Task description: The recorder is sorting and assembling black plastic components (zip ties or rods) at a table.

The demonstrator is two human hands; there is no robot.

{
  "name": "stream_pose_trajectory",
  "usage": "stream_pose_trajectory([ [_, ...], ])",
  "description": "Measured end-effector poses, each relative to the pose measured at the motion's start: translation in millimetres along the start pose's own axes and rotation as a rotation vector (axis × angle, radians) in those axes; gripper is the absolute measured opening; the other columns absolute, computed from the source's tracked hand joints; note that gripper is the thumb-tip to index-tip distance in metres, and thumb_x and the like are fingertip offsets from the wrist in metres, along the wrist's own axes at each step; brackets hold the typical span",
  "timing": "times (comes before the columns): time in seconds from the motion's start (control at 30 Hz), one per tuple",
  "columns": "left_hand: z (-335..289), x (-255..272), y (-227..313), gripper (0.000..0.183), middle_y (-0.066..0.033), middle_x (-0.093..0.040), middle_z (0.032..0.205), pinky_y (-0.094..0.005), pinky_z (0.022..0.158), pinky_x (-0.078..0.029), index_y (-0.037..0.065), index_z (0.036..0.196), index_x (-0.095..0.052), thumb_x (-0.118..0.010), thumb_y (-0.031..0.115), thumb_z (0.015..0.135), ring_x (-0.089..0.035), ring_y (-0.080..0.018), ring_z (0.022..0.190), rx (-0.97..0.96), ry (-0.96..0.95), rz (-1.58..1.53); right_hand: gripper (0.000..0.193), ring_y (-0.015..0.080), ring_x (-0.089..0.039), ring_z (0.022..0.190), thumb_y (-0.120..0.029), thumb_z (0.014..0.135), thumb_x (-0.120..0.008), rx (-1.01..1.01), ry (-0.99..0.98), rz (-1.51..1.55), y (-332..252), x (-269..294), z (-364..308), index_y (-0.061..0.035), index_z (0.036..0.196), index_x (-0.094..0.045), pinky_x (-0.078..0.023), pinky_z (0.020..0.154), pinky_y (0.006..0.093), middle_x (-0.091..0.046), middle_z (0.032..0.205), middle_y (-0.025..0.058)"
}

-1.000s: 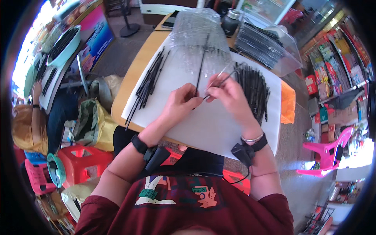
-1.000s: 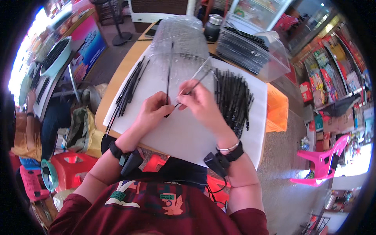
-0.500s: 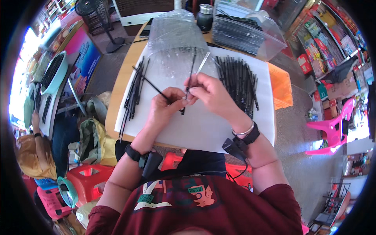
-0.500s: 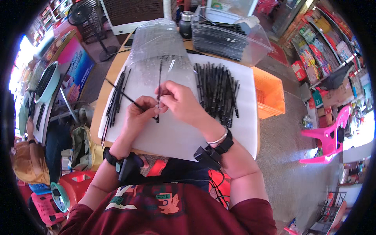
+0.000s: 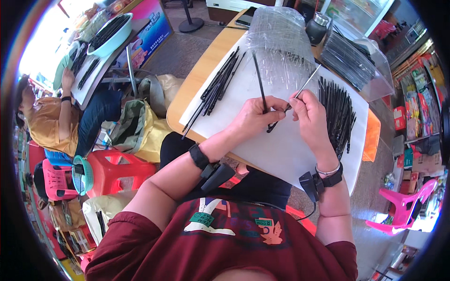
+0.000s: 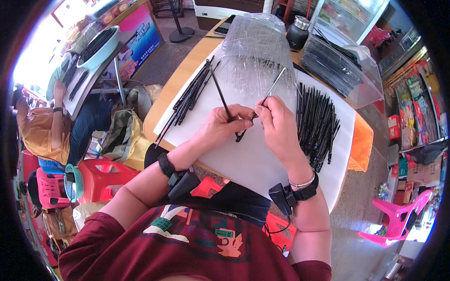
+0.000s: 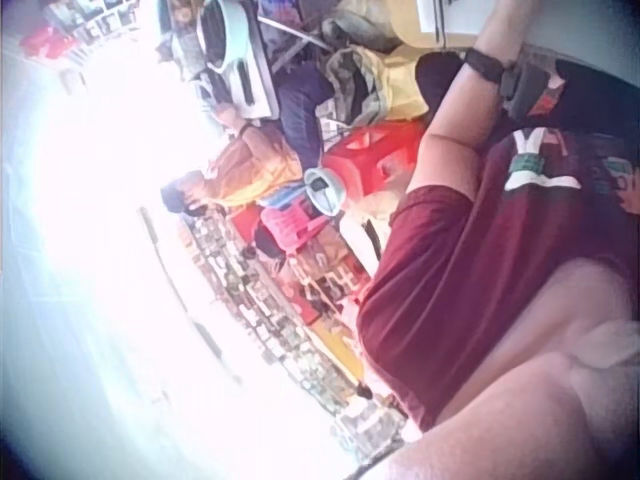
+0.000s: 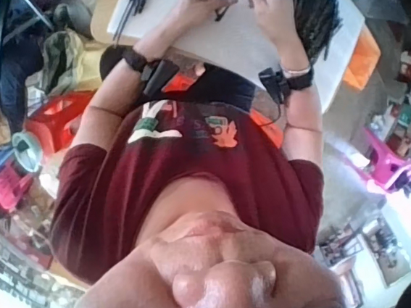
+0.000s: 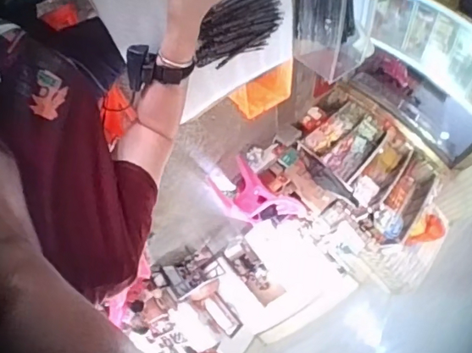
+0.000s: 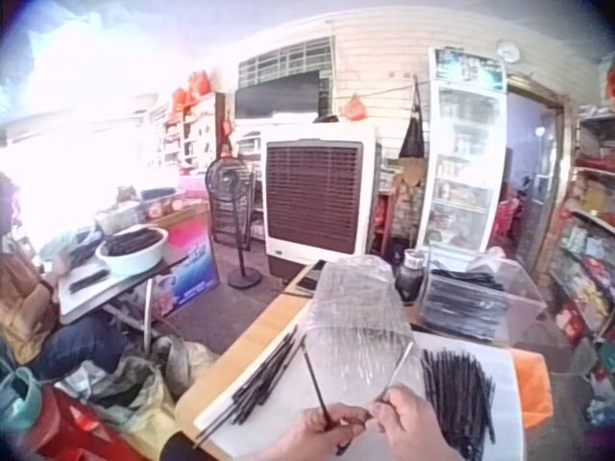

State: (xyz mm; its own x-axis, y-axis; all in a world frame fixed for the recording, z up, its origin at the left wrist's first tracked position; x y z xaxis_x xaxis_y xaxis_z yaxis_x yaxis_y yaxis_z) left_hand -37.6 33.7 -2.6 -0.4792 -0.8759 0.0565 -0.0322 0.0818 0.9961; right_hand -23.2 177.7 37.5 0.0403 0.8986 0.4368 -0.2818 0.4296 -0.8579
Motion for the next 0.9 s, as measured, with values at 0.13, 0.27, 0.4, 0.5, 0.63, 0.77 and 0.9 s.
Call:
stream_pose_trajectory([
  [0.13, 4, 1, -5, 0.019, 0.0049, -0.056, 0.075, -0.0209, 0.061, -0.04, 0.002, 0.102, -0.064, -0.064, 0.007, 0.084, -0.048, -0.0024, 0.068, -0.129, 0.024, 0.035, 0.018, 0.0288, -0.057, 0.064, -0.014, 0.092, -0.051, 0.028, 0.067, -0.132, 1, -5, 0, 0.0016, 0.084, -0.051, -0.044, 0.06, 0.0354, -0.056, 0.074, 0.0146],
  [0.27, 6, -2, -6, 0.02, 0.004, -0.056, 0.075, -0.0214, 0.062, -0.041, 0.001, 0.103, -0.061, -0.063, 0.008, 0.084, -0.049, -0.0032, 0.07, -0.117, 0.004, 0.042, 0.02, 0.023, -0.056, 0.06, -0.019, 0.092, -0.052, -0.019, 0.062, -0.107, 9, -3, 4, 0.0005, 0.086, -0.051, -0.044, 0.056, 0.0329, -0.056, 0.071, 0.0112],
  [0.4, 3, -4, -3, 0.023, 0.0005, -0.058, 0.078, -0.0234, 0.064, -0.044, 0.0, 0.103, -0.061, -0.063, 0.013, 0.084, -0.051, -0.0053, 0.071, -0.122, -0.01, 0.201, 0.018, 0.012, -0.052, 0.057, -0.019, 0.092, -0.055, -0.273, 0.005, 0.2, 19, 6, 6, -0.001, 0.093, -0.053, -0.042, 0.05, 0.0281, -0.056, 0.07, 0.0059],
  [0.5, 5, -9, -4, 0.024, -0.0039, -0.06, 0.08, -0.0252, 0.064, -0.046, 0.0, 0.103, -0.062, -0.064, 0.015, 0.084, -0.053, -0.0078, 0.071, -0.124, -0.088, 0.364, 0.024, 0.0064, -0.048, 0.057, -0.015, 0.087, -0.061, -0.119, 0.059, 0.22, 9, 2, 3, -0.0026, 0.106, -0.054, -0.041, 0.049, 0.0242, -0.057, 0.075, 0.002],
  [0.63, 0, -13, 5, 0.025, -0.0094, -0.064, 0.086, -0.0282, 0.065, -0.048, 0.002, 0.105, -0.063, -0.066, 0.014, 0.083, -0.059, -0.013, 0.074, -0.304, -0.095, 0.323, 0.033, 0.0079, -0.049, 0.059, -0.01, 0.08, -0.062, -0.14, 0.193, 0.026, 11, 24, 2, -0.0018, 0.11, -0.054, -0.042, 0.054, 0.0239, -0.056, 0.076, 0.0021],
  [0.77, -13, 9, 23, 0.02, -0.0086, -0.065, 0.087, -0.0283, 0.065, -0.049, 0.003, 0.1, -0.065, -0.066, 0.013, 0.082, -0.061, -0.0159, 0.076, -0.428, 0.16, 0.446, 0.035, 0.0178, -0.056, 0.07, -0.015, 0.08, -0.059, -0.284, 0.334, -0.369, 39, 101, 7, 0.0013, 0.11, -0.053, -0.045, 0.068, 0.0312, -0.058, 0.077, 0.0099],
  [0.9, -21, 72, 37, 0.021, -0.0119, -0.064, 0.096, -0.0327, 0.075, -0.049, 0.004, 0.098, -0.066, -0.065, 0.016, 0.081, -0.061, -0.0238, 0.086, -0.373, 0.59, 0.835, 0.034, 0.0364, -0.061, 0.088, -0.019, 0.082, -0.055, -0.284, 0.207, -0.716, 64, 136, 4, 0.0014, 0.109, -0.054, -0.047, 0.077, 0.0417, -0.062, 0.086, 0.0211],
])
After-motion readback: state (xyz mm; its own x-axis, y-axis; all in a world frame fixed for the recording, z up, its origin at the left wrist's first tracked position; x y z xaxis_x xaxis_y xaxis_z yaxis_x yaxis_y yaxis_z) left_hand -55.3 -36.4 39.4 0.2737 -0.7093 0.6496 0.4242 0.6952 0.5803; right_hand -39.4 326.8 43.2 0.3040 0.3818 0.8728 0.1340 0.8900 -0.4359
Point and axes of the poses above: each hand's wrist, its own z-axis towards the middle knuckle, its own x-axis out of the back of the hand, y = z × x, the point moved 5 cm from there along z, towards the middle knuckle
